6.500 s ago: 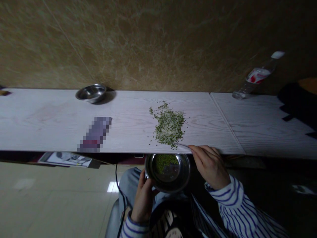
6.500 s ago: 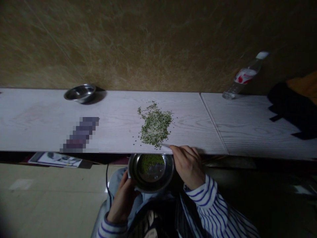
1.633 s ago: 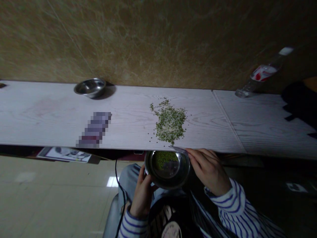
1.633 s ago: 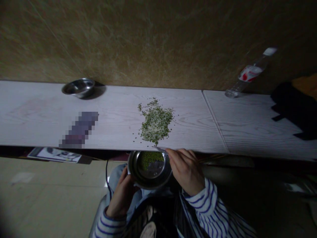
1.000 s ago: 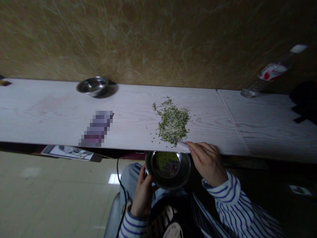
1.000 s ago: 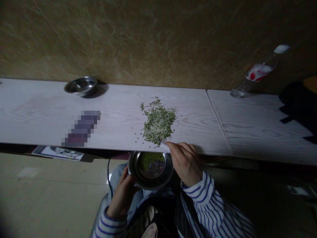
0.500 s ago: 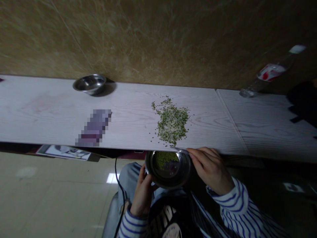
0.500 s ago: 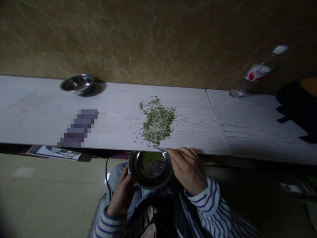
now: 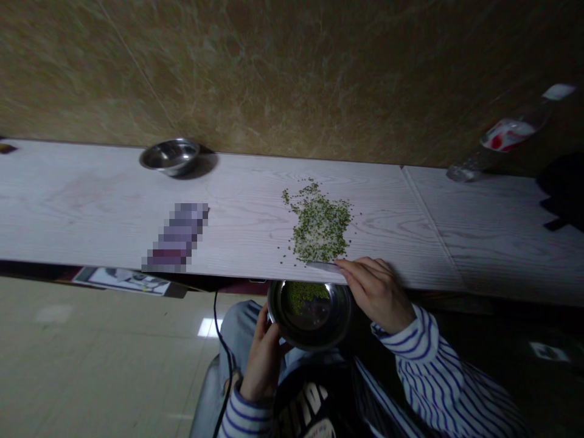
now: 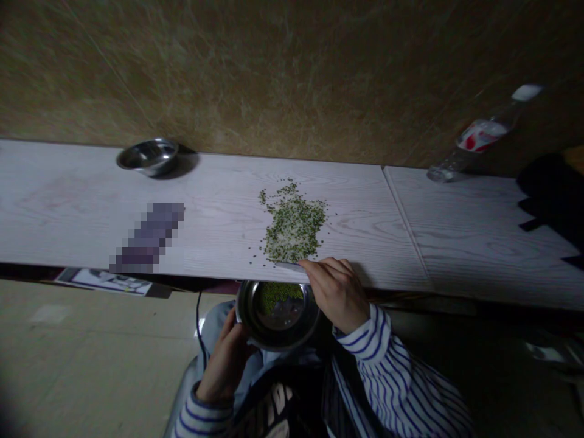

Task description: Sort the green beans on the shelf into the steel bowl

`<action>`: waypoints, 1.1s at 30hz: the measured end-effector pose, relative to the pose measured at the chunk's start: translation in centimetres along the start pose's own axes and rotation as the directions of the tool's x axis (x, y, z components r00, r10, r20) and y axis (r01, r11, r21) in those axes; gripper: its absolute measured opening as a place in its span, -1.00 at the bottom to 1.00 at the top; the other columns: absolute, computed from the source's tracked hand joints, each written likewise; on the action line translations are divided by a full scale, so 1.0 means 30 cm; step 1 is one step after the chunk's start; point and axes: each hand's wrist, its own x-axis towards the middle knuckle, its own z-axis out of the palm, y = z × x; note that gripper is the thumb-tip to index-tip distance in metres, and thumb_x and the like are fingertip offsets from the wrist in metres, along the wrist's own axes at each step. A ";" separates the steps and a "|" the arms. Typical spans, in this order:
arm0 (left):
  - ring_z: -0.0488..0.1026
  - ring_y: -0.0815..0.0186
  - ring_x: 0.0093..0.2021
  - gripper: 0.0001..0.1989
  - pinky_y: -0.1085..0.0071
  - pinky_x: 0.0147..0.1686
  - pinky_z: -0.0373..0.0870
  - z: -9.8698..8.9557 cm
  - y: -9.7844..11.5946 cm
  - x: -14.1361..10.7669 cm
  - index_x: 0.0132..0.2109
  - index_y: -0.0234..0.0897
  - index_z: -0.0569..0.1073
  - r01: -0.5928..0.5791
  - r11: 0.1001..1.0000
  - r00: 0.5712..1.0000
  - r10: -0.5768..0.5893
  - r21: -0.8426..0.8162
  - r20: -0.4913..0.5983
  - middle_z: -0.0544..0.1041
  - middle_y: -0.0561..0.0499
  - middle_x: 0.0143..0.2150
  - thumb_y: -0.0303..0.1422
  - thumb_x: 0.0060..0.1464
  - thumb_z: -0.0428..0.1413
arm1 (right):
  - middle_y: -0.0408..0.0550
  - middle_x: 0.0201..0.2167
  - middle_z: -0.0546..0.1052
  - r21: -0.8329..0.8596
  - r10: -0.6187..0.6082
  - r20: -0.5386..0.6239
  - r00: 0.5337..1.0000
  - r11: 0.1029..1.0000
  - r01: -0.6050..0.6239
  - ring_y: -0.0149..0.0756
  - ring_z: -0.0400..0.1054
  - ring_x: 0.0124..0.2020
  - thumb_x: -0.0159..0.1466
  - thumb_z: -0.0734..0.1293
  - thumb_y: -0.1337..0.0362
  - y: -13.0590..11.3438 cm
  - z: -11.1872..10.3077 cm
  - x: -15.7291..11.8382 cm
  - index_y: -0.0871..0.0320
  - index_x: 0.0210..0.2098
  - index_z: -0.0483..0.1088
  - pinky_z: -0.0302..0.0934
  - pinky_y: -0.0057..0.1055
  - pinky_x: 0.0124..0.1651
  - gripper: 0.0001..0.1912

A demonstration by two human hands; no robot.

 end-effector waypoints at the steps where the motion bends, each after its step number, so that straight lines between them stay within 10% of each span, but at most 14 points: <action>1: 0.37 0.34 -0.19 -0.40 0.44 -0.34 0.34 0.003 0.002 -0.001 0.17 -0.06 0.20 0.003 1.000 1.000 -0.003 0.000 -0.006 0.38 -0.03 0.05 -0.35 -0.06 0.10 | -0.01 -0.31 0.55 -0.002 -0.004 -0.004 1.000 1.000 0.004 -0.30 0.39 -0.29 0.30 0.19 0.39 0.007 0.004 0.007 0.17 -0.10 0.40 0.14 -0.33 -0.23 -0.77; 33: 0.36 0.38 -0.28 -0.43 0.47 -0.40 0.29 0.004 0.006 -0.013 0.14 -0.07 0.23 0.010 1.000 1.000 -0.010 0.024 -0.013 0.40 0.00 -0.02 -0.35 -0.07 0.08 | -0.03 -0.32 0.56 -0.027 -0.008 -0.071 0.997 1.000 0.007 -0.29 0.39 -0.25 0.30 0.18 0.41 0.021 -0.010 -0.010 0.14 -0.09 0.41 0.13 -0.33 -0.23 -0.74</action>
